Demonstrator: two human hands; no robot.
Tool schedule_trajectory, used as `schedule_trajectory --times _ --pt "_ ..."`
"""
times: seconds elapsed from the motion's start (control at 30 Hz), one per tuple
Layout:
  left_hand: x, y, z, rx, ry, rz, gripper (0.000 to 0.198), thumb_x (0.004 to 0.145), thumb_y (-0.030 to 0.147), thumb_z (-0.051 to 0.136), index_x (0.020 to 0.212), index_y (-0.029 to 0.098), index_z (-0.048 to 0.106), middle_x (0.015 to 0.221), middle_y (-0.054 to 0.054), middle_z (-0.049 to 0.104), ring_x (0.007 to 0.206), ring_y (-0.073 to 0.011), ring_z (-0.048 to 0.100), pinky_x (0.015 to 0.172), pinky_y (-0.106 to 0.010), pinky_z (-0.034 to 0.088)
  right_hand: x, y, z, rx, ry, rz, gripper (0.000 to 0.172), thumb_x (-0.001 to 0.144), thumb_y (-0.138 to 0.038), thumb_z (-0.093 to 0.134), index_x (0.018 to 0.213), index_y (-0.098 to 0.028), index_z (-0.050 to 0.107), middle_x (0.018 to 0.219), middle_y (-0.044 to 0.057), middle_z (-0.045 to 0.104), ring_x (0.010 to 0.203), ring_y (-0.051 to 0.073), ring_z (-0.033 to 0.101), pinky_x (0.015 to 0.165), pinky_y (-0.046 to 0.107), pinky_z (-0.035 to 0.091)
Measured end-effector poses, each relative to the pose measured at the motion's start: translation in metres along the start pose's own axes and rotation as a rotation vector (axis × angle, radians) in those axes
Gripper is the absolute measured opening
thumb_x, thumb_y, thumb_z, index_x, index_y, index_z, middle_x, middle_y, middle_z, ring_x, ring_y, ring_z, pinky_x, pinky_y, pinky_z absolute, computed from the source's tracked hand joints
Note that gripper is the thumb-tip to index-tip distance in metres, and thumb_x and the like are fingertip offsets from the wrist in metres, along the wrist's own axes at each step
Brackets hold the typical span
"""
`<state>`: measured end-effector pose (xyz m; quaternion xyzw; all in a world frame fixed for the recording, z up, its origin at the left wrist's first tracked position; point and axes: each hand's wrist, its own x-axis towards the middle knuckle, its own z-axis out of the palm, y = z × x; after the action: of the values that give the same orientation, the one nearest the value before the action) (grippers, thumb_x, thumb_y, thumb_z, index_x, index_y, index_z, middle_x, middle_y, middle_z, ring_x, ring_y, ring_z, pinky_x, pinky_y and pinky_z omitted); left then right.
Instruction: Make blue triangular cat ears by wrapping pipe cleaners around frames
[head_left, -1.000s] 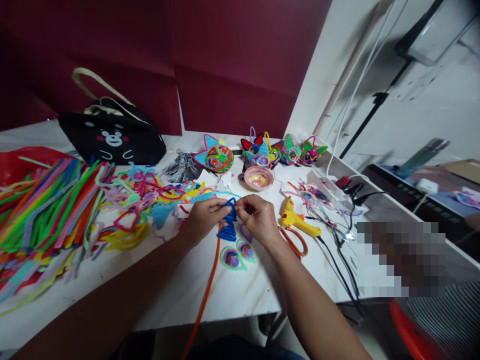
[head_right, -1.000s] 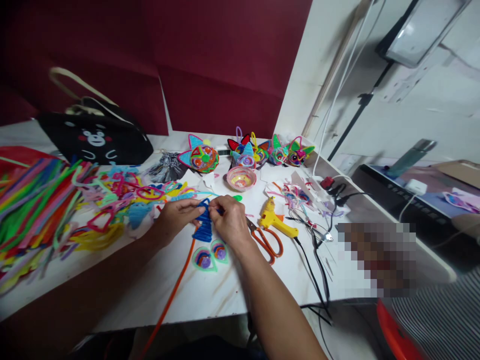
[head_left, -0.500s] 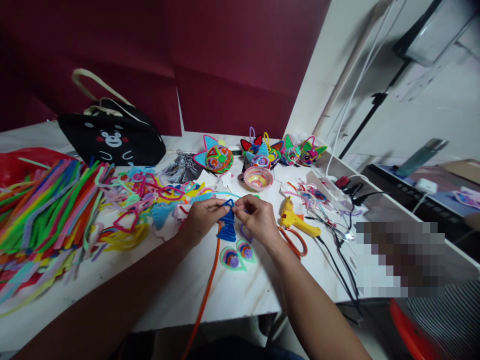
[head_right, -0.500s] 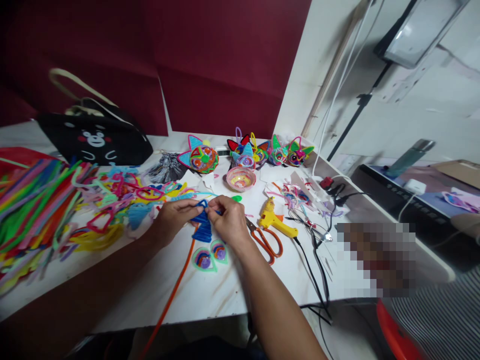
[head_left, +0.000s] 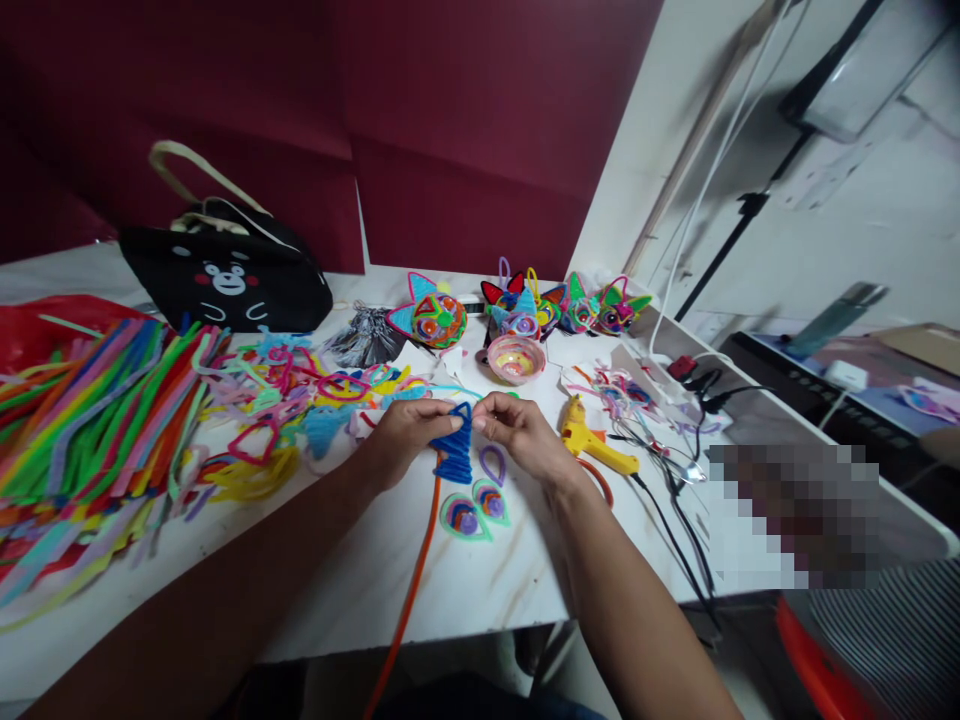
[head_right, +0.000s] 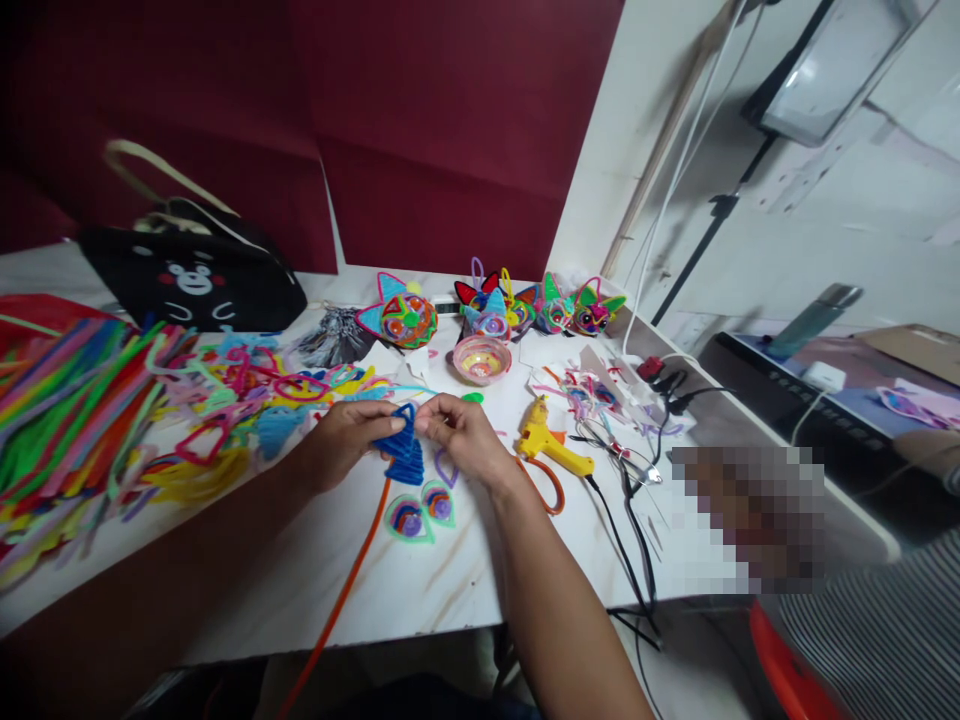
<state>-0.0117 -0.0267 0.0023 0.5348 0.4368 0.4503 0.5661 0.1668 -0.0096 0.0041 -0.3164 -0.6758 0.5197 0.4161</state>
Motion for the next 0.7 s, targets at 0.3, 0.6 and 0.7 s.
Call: schedule_trajectory --times 0.3,0.6,0.7 --pt "-0.001 0.002 -0.003 -0.024 -0.001 0.012 0.015 0.069 0.028 0.068 0.072 0.014 0.067 0.059 0.001 0.058 0.05 -0.009 0.053 0.047 -0.019 0.045 0.002 0.003 0.001 -0.156 0.185 -0.144 0.03 0.069 -0.042 0.07 0.082 -0.018 0.058 0.079 0.001 0.055 0.073 0.013 0.051 0.066 0.024 0.042" --pt "0.0 0.0 0.001 0.198 0.185 0.196 0.017 0.069 0.03 0.067 0.078 0.016 0.069 0.065 0.001 0.063 0.051 -0.0096 0.054 0.046 -0.019 0.048 0.002 0.011 0.011 -0.218 0.293 -0.03 0.028 0.074 -0.042 0.064 0.075 -0.014 0.066 0.061 0.0 0.057 0.052 0.01 0.043 0.049 0.023 0.034" --pt "0.001 -0.004 0.0 0.254 0.205 0.246 0.019 0.07 0.031 0.066 0.081 0.016 0.07 0.072 -0.001 0.065 0.056 -0.0116 0.058 0.047 -0.02 0.051 0.0 0.009 0.013 -0.301 0.307 -0.075 0.021 0.078 -0.035 0.061 0.077 -0.015 0.068 0.068 0.002 0.062 0.057 0.011 0.048 0.053 0.023 0.037"
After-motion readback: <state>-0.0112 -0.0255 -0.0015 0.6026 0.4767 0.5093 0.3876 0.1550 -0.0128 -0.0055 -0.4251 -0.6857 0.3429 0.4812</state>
